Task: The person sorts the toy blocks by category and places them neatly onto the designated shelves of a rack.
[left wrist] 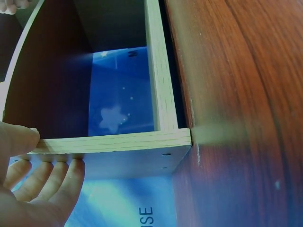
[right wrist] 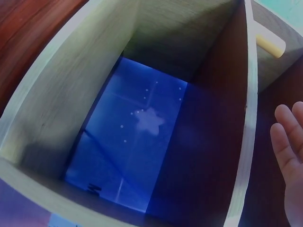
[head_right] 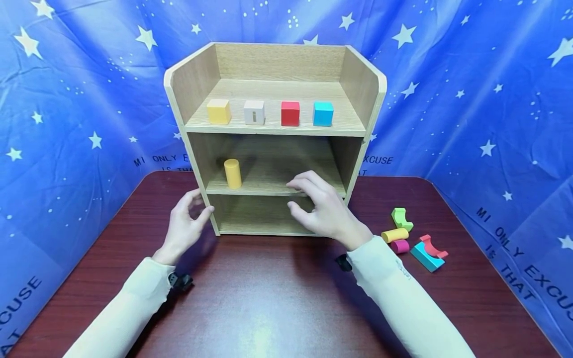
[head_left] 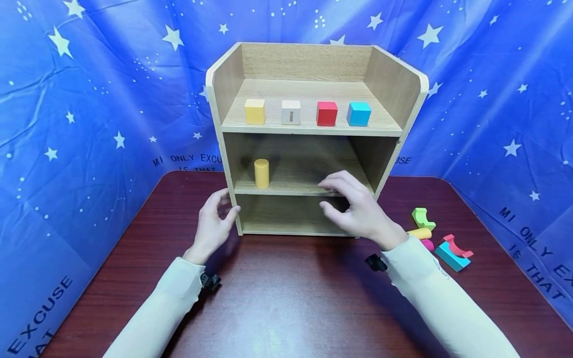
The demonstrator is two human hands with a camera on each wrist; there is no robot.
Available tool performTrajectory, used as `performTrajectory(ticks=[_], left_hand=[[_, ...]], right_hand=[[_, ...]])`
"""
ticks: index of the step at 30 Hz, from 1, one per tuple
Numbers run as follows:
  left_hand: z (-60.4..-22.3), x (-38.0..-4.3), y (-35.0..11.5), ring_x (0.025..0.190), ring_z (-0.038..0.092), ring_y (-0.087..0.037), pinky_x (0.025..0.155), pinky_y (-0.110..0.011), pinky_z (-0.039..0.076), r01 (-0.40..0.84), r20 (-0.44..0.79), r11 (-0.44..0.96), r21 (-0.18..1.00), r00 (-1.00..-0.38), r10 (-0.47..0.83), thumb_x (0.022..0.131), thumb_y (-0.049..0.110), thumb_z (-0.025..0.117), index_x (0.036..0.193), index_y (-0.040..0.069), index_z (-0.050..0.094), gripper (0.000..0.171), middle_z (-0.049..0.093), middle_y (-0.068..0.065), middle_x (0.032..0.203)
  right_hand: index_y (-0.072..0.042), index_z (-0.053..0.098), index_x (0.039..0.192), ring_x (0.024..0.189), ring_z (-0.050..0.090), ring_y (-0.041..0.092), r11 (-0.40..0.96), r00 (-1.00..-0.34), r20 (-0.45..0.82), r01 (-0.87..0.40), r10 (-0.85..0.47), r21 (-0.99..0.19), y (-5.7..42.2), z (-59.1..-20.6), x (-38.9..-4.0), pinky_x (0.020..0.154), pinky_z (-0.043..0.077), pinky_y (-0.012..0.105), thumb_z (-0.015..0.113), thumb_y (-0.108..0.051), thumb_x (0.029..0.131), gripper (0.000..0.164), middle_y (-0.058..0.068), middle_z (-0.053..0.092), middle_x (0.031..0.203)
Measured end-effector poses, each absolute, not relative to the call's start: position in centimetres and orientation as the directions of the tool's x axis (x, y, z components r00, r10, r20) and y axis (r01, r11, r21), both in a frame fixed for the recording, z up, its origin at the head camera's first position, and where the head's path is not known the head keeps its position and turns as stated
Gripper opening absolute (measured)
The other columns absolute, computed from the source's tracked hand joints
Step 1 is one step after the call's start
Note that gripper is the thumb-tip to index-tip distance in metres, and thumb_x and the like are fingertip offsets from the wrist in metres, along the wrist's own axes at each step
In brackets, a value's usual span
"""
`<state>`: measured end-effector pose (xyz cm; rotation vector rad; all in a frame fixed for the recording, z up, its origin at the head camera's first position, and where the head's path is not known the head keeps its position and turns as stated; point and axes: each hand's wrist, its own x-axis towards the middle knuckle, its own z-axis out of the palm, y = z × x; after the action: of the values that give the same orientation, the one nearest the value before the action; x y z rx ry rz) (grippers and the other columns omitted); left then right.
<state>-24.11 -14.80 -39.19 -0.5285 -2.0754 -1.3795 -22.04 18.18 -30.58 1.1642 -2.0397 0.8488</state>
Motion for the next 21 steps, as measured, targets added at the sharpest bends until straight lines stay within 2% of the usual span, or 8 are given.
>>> performTrajectory(ticks=[8, 17, 21], left_hand=[[-39.7, -24.4, -15.1, 0.094, 0.064, -0.024, 0.078, -0.029, 0.058, 0.602, 0.649, 0.394, 0.695, -0.76, 0.016, 0.081, -0.006, 0.07, 0.122, -0.001, 0.057, 0.043, 0.064, -0.015, 0.105], [-39.6, -24.5, -15.2, 0.093, 0.065, -0.023, 0.076, -0.028, 0.059, 0.601, 0.655, 0.418, 0.681, -0.755, 0.02, 0.081, -0.005, 0.07, 0.121, -0.002, 0.056, 0.042, 0.064, -0.015, 0.103], [-39.5, -24.3, -15.2, 0.093, 0.065, -0.023, 0.077, -0.028, 0.059, 0.592, 0.643, 0.409, 0.695, -0.766, 0.017, 0.082, -0.004, 0.07, 0.122, -0.001, 0.056, 0.042, 0.063, -0.015, 0.103]], right_hand=[[0.0, 0.065, 0.107, 0.095, 0.056, 0.018, 0.401, -0.385, 0.785, -0.896, -0.486, -0.191, 19.4, -30.8, -21.5, 0.084, 0.045, 0.02, 0.066, -0.009, 0.079, 0.029, 0.006, 0.061, 0.107], [0.001, 0.066, 0.107, 0.097, 0.057, 0.02, 0.41, -0.38, 0.791, -0.894, -0.479, -0.181, 21.2, -30.8, -21.0, 0.087, 0.046, 0.019, 0.067, -0.007, 0.076, 0.031, 0.01, 0.062, 0.107], [0.001, 0.066, 0.106, 0.096, 0.057, 0.02, 0.419, -0.38, 0.794, -0.891, -0.474, -0.176, 22.0, -30.9, -20.7, 0.064, 0.047, 0.011, 0.068, -0.006, 0.074, 0.032, 0.01, 0.062, 0.106]])
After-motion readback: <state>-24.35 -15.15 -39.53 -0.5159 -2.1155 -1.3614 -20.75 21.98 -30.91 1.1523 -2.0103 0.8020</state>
